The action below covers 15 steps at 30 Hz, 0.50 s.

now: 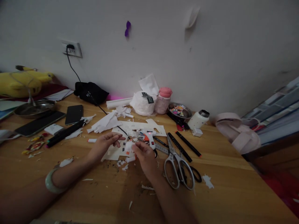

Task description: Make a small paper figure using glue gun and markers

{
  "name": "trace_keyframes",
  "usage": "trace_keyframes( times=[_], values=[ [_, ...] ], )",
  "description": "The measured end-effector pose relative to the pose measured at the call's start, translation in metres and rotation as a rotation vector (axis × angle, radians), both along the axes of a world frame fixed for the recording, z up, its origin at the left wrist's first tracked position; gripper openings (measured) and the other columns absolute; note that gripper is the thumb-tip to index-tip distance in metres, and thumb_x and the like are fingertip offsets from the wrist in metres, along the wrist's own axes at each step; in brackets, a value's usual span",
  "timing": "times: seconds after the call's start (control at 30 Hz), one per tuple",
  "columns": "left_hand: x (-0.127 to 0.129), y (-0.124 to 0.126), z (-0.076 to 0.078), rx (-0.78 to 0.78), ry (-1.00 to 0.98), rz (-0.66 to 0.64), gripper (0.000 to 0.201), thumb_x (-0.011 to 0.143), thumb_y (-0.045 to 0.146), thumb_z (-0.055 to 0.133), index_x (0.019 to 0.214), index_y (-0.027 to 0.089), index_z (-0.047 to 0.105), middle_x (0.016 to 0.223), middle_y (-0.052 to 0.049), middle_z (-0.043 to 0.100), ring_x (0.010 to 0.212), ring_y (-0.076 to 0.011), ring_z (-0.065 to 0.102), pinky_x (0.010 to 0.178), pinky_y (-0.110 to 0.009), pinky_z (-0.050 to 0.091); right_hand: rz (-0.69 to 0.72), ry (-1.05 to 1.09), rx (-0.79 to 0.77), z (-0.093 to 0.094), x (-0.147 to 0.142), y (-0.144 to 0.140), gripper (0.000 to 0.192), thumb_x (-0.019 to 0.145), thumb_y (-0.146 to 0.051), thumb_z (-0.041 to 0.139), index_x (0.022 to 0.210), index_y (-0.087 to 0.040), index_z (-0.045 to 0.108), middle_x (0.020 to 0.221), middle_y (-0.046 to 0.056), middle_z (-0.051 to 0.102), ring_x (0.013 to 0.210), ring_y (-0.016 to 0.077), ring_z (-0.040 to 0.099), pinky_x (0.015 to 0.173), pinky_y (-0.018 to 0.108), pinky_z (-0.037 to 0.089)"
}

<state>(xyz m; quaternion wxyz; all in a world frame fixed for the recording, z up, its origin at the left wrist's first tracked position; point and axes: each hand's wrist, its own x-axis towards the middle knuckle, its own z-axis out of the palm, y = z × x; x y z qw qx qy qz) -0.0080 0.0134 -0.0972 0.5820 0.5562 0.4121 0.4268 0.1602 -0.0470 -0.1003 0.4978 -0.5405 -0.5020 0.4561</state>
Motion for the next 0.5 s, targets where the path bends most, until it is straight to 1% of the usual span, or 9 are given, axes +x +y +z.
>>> trace_keyframes(
  times=[0.1,0.2,0.27,0.33,0.37,0.43,0.5],
  values=[
    [0.0013,-0.0012,0.0011,0.023,-0.035,0.014,0.019,0.076,0.031,0.051,0.082,0.015,0.060,0.078,-0.005,0.067,0.054,-0.0119,0.052,0.055,-0.024,0.036,0.014,-0.001,-0.007,0.0003,-0.0006,-0.0005,0.026,0.073,-0.040,0.052,0.066,-0.015,0.051,0.056,-0.002,0.043,0.054,0.0090,0.038,0.053,0.021,0.030],
    [0.0019,-0.0024,0.0012,0.046,-0.113,0.053,0.017,0.077,0.029,0.048,0.076,0.015,0.057,0.070,-0.002,0.064,0.052,-0.0116,0.051,0.052,-0.024,0.035,0.025,-0.014,-0.004,0.0000,-0.0007,-0.0004,0.026,0.073,-0.040,0.051,0.068,-0.015,0.050,0.057,-0.002,0.042,0.055,0.0091,0.037,0.053,0.021,0.029],
    [0.0009,-0.0019,0.0006,0.057,-0.132,0.106,0.018,0.076,0.031,0.048,0.075,0.016,0.058,0.066,-0.001,0.062,0.050,-0.0111,0.049,0.052,-0.024,0.036,0.039,-0.022,0.004,-0.0008,-0.0006,-0.0003,0.027,0.073,-0.041,0.051,0.068,-0.014,0.050,0.057,-0.002,0.041,0.055,0.0092,0.037,0.053,0.022,0.029],
    [-0.0010,-0.0007,0.0002,0.076,-0.108,0.185,0.017,0.074,0.031,0.053,0.078,0.017,0.061,0.073,-0.001,0.064,0.052,-0.0110,0.050,0.054,-0.025,0.037,0.049,-0.024,0.012,-0.0017,-0.0005,-0.0002,0.028,0.074,-0.041,0.051,0.067,-0.014,0.049,0.058,-0.002,0.041,0.056,0.0093,0.037,0.054,0.022,0.029],
    [-0.0021,-0.0001,0.0002,0.094,-0.089,0.222,0.015,0.072,0.030,0.056,0.076,0.017,0.063,0.080,-0.003,0.066,0.057,-0.0120,0.052,0.058,-0.025,0.038,0.052,-0.021,0.014,-0.0020,-0.0006,-0.0001,0.028,0.074,-0.041,0.051,0.066,-0.014,0.048,0.059,-0.002,0.041,0.057,0.0093,0.037,0.054,0.022,0.029],
    [-0.0040,0.0007,0.0005,0.132,-0.059,0.264,0.010,0.068,0.026,0.061,0.063,0.018,0.065,0.093,-0.005,0.066,0.076,-0.0160,0.057,0.068,-0.026,0.040,0.059,-0.011,0.007,-0.0019,-0.0009,0.0000,0.027,0.073,-0.041,0.051,0.066,-0.015,0.047,0.059,-0.002,0.040,0.057,0.0093,0.037,0.055,0.022,0.029],
    [-0.0048,0.0008,0.0010,0.152,-0.038,0.250,0.016,0.066,0.024,0.062,0.051,0.017,0.063,0.094,-0.006,0.066,0.093,-0.0197,0.054,0.079,-0.027,0.038,0.064,-0.003,-0.008,-0.0011,-0.0014,-0.0001,0.027,0.073,-0.041,0.052,0.067,-0.015,0.048,0.058,-0.002,0.039,0.056,0.0092,0.036,0.055,0.022,0.029]
  ],
)
